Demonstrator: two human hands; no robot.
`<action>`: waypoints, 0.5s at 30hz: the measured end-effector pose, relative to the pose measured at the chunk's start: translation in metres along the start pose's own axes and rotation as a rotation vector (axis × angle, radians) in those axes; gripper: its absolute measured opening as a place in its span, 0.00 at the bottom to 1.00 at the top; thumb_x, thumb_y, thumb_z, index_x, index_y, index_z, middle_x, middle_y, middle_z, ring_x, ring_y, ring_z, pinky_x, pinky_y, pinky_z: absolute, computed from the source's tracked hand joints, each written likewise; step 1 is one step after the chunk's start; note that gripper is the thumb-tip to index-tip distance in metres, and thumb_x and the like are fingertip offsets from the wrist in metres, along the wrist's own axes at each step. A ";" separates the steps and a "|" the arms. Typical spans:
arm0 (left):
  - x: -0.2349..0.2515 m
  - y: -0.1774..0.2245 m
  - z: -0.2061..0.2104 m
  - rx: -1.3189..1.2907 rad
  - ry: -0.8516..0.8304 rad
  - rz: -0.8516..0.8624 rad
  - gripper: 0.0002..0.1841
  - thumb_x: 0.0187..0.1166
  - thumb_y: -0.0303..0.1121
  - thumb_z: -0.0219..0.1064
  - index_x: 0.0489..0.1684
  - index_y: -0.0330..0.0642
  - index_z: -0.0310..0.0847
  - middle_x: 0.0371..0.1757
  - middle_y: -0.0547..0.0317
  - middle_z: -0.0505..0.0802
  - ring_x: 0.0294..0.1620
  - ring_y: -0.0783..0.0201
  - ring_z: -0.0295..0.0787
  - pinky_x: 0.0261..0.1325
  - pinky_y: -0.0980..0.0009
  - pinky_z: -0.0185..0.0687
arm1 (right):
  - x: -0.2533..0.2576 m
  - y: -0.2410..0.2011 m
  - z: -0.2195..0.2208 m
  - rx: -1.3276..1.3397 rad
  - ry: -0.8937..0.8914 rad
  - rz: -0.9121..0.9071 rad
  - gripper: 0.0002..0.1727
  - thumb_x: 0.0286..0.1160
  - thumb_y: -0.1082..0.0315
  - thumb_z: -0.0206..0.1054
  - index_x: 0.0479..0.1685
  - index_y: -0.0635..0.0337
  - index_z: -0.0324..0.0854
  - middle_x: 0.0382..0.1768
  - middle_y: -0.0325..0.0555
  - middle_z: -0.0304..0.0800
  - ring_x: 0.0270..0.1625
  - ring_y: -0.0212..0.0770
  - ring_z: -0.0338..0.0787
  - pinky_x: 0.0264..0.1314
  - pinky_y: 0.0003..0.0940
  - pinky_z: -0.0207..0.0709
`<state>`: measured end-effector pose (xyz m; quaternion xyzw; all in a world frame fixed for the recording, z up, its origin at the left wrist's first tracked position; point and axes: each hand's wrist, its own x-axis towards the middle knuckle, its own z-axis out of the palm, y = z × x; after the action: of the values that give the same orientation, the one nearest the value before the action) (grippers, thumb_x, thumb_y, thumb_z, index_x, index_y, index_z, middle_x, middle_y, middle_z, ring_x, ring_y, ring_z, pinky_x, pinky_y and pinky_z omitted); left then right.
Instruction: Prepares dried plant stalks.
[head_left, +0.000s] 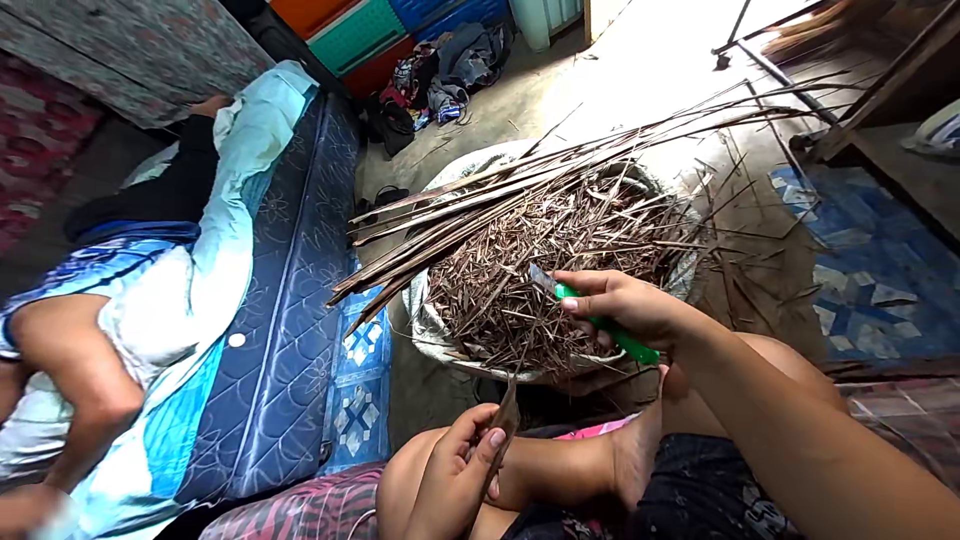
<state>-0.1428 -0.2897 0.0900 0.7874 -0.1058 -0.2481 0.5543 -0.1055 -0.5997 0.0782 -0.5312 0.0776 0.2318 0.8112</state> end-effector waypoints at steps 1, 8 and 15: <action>0.000 0.001 0.000 -0.001 -0.009 -0.001 0.12 0.85 0.28 0.62 0.61 0.39 0.81 0.36 0.69 0.91 0.21 0.79 0.85 0.23 0.82 0.85 | 0.000 -0.001 0.000 0.000 0.012 -0.003 0.30 0.90 0.69 0.59 0.90 0.53 0.62 0.33 0.38 0.82 0.22 0.26 0.79 0.22 0.18 0.74; -0.014 -0.005 -0.009 0.009 -0.071 -0.024 0.11 0.84 0.26 0.64 0.60 0.40 0.83 0.35 0.72 0.91 0.22 0.81 0.84 0.25 0.82 0.85 | -0.004 -0.009 -0.021 0.093 0.168 -0.105 0.27 0.92 0.69 0.54 0.89 0.49 0.63 0.25 0.37 0.77 0.19 0.26 0.76 0.19 0.17 0.73; -0.024 -0.012 -0.024 0.022 -0.077 -0.028 0.10 0.84 0.28 0.64 0.59 0.40 0.83 0.34 0.73 0.91 0.21 0.80 0.84 0.25 0.81 0.85 | -0.004 -0.007 -0.017 0.123 0.158 -0.077 0.29 0.92 0.69 0.55 0.91 0.48 0.62 0.25 0.38 0.77 0.19 0.26 0.76 0.19 0.17 0.73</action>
<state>-0.1529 -0.2552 0.0914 0.7846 -0.1186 -0.2849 0.5378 -0.1039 -0.6187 0.0782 -0.4997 0.1347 0.1525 0.8420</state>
